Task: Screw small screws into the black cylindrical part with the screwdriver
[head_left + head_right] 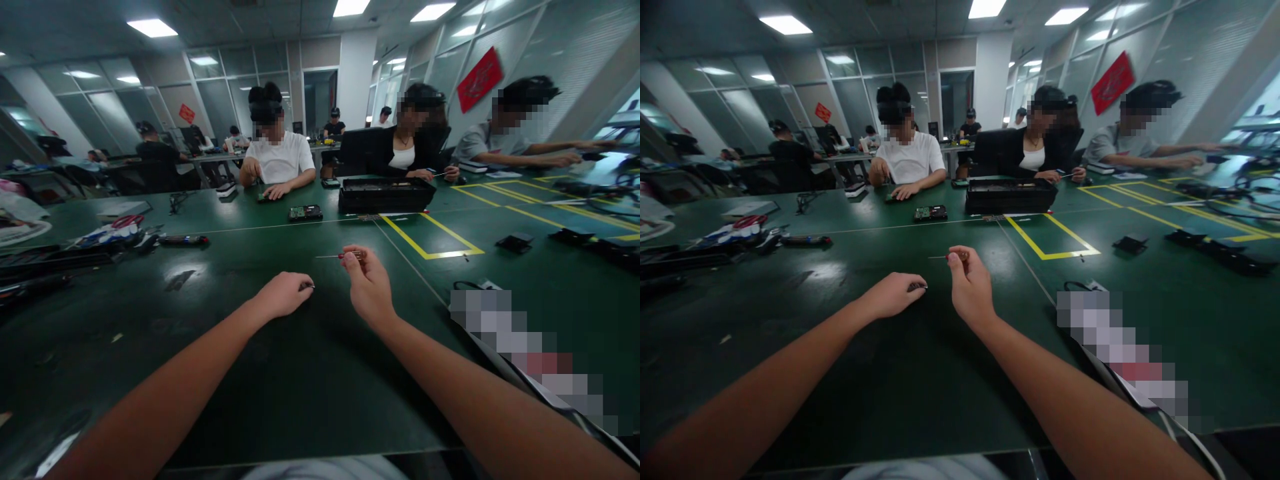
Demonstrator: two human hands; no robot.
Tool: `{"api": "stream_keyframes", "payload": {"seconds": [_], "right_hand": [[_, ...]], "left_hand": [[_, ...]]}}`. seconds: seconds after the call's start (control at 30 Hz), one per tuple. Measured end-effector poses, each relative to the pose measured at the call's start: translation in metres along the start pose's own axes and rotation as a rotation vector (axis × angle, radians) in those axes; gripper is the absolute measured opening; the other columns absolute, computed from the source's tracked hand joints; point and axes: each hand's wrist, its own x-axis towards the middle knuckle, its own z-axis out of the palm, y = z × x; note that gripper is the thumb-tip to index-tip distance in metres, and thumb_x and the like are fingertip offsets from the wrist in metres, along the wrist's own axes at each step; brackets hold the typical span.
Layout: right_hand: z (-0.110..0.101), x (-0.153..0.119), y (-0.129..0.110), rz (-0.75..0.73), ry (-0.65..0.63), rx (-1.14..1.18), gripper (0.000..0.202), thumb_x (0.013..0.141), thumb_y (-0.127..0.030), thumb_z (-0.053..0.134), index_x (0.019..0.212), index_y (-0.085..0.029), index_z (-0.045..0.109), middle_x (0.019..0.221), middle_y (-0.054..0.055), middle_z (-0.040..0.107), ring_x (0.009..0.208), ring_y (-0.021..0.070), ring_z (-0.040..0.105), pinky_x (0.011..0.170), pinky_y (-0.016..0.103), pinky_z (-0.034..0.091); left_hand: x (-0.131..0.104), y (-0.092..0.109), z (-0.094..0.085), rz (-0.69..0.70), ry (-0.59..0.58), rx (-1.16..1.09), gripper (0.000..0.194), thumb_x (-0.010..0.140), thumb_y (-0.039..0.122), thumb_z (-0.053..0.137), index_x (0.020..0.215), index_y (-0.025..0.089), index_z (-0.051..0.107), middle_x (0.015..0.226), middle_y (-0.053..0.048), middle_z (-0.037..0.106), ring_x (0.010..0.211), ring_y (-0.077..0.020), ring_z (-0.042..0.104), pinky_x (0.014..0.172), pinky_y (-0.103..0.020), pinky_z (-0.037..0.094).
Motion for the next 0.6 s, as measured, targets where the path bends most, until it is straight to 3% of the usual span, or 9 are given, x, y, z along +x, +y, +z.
{"api": "stream_keyframes", "payload": {"seconds": [0.13, 0.23, 0.37, 0.47, 0.6], "right_hand": [[-0.001, 0.0, 0.003, 0.0, -0.02, 0.016, 0.027, 0.096, -0.045, 0.053, 0.109, -0.024, 0.064, 0.099, 0.006, 0.071, 0.093, 0.0229, 0.066, 0.082, 0.039, 0.051], [-0.001, 0.001, 0.004, -0.003, -0.03, 0.004, 0.027, 0.097, -0.045, 0.053, 0.11, -0.024, 0.064, 0.1, 0.006, 0.071, 0.094, 0.023, 0.066, 0.082, 0.039, 0.051], [-0.001, 0.001, 0.005, -0.014, -0.022, 0.002, 0.027, 0.096, -0.045, 0.054, 0.108, -0.024, 0.064, 0.099, 0.006, 0.071, 0.094, 0.023, 0.066, 0.083, 0.04, 0.051], [0.0, 0.002, 0.006, -0.019, -0.027, 0.001, 0.027, 0.096, -0.047, 0.054, 0.107, -0.024, 0.064, 0.097, 0.006, 0.07, 0.094, 0.0231, 0.066, 0.083, 0.04, 0.051], [-0.001, 0.002, 0.005, -0.005, -0.047, -0.018, 0.028, 0.097, -0.047, 0.052, 0.108, -0.024, 0.064, 0.099, 0.006, 0.071, 0.096, 0.024, 0.066, 0.081, 0.04, 0.051]], "left_hand": [[-0.012, -0.034, -0.027, -0.249, 0.118, -0.467, 0.028, 0.087, 0.034, 0.06, 0.108, 0.02, 0.071, 0.1, -0.008, 0.072, 0.067, -0.015, 0.061, 0.057, -0.025, 0.046], [-0.034, -0.065, -0.052, -0.444, 0.336, -0.793, 0.028, 0.085, 0.023, 0.059, 0.111, 0.017, 0.068, 0.1, -0.006, 0.069, 0.062, -0.01, 0.055, 0.047, -0.02, 0.036], [-0.078, -0.108, -0.087, -0.6, 0.611, -1.176, 0.02, 0.09, 0.018, 0.047, 0.102, 0.016, 0.064, 0.08, 0.002, 0.062, 0.059, -0.0069, 0.05, 0.048, -0.018, 0.035], [-0.117, -0.133, -0.112, -0.722, 0.801, -1.234, 0.017, 0.094, 0.019, 0.045, 0.085, 0.013, 0.059, 0.069, 0.004, 0.059, 0.06, -0.0063, 0.05, 0.052, -0.016, 0.035], [-0.167, -0.16, -0.138, -0.911, 1.057, -1.081, 0.021, 0.094, 0.011, 0.041, 0.076, 0.012, 0.053, 0.058, 0.004, 0.054, 0.056, -0.0052, 0.048, 0.055, -0.015, 0.038]]}}
